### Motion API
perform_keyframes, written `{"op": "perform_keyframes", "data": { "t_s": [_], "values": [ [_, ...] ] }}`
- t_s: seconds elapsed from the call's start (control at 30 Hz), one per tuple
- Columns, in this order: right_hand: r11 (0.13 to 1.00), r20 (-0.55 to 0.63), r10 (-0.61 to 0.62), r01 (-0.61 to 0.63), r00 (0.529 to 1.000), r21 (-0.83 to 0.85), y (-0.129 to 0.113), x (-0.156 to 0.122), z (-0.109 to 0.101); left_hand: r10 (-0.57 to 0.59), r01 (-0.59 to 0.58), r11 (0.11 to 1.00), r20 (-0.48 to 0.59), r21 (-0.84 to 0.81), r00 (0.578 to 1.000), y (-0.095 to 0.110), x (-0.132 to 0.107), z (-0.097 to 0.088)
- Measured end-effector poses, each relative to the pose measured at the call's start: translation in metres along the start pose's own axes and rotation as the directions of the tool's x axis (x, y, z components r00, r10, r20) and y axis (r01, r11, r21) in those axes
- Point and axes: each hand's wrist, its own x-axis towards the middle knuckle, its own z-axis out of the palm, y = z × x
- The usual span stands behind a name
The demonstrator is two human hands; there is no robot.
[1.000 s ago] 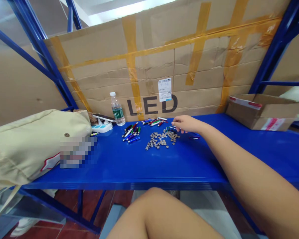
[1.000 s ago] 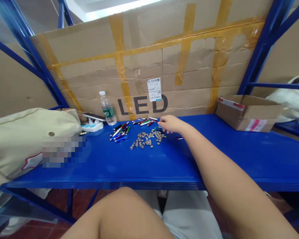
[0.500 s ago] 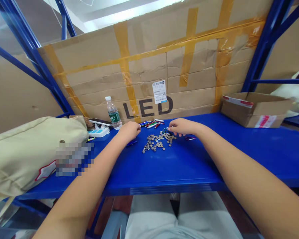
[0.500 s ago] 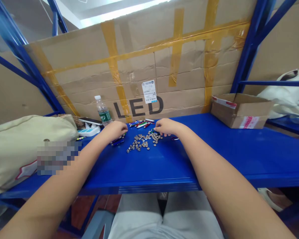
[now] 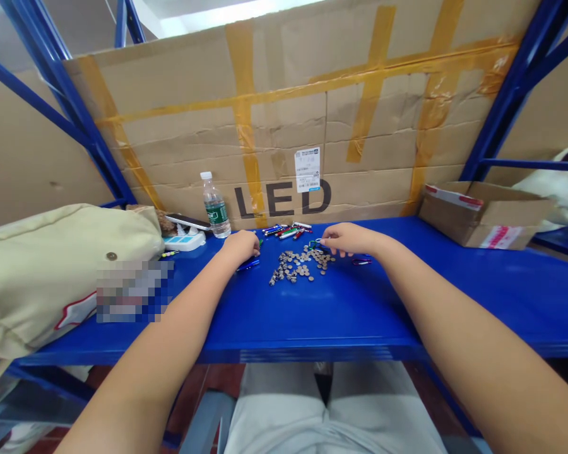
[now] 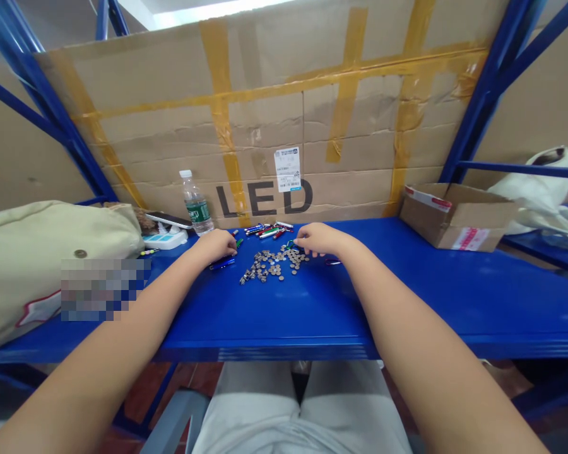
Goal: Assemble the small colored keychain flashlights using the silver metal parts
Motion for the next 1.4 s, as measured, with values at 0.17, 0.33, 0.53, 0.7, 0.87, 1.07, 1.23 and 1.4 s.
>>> {"op": "perform_keyframes", "data": {
  "t_s": [0.17,0.33,0.53,0.7,0.87,1.07,1.23,1.4],
  "values": [
    [1.0,-0.009,-0.026,0.026,1.0,0.0,-0.004,-0.004,-0.001,0.115,-0.117,0.983,-0.021,-0.139,0.993,0.025,0.002,-0.002],
    [0.998,-0.028,-0.065,0.064,0.998,-0.024,-0.002,-0.003,-0.002,0.179,-0.207,0.955,-0.145,-0.214,0.973,0.025,-0.016,-0.019],
    [0.989,0.145,-0.089,0.104,0.985,-0.104,0.002,-0.002,0.002,0.156,-0.138,0.984,0.172,-0.114,0.973,0.003,-0.032,-0.017],
    [0.974,0.235,-0.082,0.128,0.969,-0.187,-0.001,-0.005,0.003,0.128,-0.132,0.99,-0.068,-0.055,0.989,0.005,-0.028,-0.018],
    [0.967,0.28,-0.091,0.152,0.956,-0.205,-0.011,-0.011,0.003,-0.043,0.035,0.997,0.13,0.067,0.991,0.001,-0.032,-0.016],
    [0.964,0.318,-0.075,0.15,0.945,-0.219,-0.016,-0.011,0.009,0.086,-0.076,0.986,0.061,-0.148,0.994,0.002,-0.03,-0.012],
    [0.944,0.195,-0.247,0.282,0.949,-0.174,-0.019,-0.011,0.009,0.217,-0.308,0.84,-0.244,-0.446,0.945,0.02,-0.035,-0.017],
    [0.89,-0.174,-0.447,0.456,0.877,0.009,-0.029,-0.013,0.011,0.28,-0.429,0.74,-0.343,-0.518,0.897,0.042,-0.041,-0.015]
  ]
}}
